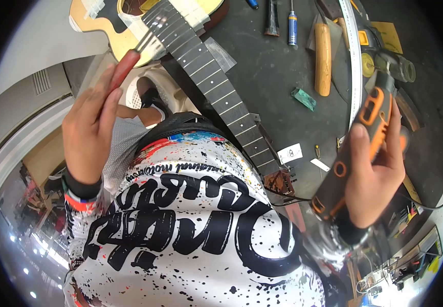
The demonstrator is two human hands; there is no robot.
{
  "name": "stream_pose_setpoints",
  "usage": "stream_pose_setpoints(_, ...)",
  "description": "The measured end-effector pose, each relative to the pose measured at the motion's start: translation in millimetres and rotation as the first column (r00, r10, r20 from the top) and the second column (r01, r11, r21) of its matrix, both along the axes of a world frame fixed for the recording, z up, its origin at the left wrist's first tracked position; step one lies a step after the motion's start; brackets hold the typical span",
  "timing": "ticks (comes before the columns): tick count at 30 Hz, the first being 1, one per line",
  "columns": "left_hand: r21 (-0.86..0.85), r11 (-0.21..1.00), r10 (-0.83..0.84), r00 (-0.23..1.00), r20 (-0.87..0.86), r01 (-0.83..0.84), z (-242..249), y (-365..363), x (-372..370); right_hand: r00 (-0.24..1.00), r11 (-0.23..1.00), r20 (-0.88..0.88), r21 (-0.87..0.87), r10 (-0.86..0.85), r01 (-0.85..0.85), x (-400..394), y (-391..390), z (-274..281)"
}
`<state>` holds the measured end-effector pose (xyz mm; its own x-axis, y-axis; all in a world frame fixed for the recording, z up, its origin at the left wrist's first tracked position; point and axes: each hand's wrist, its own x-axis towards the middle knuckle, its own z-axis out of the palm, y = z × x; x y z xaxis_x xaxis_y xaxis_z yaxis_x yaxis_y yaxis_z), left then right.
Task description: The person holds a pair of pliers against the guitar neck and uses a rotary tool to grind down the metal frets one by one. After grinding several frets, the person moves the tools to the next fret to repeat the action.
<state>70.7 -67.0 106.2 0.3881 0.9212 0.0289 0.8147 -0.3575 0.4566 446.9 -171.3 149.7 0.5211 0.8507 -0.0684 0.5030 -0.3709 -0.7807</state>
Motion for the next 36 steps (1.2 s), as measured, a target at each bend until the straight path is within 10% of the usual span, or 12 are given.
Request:
stream_pose_setpoints(8,-0.004,0.998,0.058,0.993,-0.107,-0.059,-2,-21,-19,0.916,0.978,-0.382,-0.205,-0.126,0.05,13,-46,-13)
stream_pose_setpoints(27,-0.1,0.995,0.003,0.999,-0.046,-0.008,-1,-16,-5,0.919,0.976,-0.372,-0.213,-0.129,0.051,13,-33,-16)
stream_pose_setpoints(36,-0.324,0.946,0.078,0.986,0.145,-0.027,-9,-13,-7,0.763,0.981,-0.641,-0.184,-0.079,-0.053,-7,-29,-25)
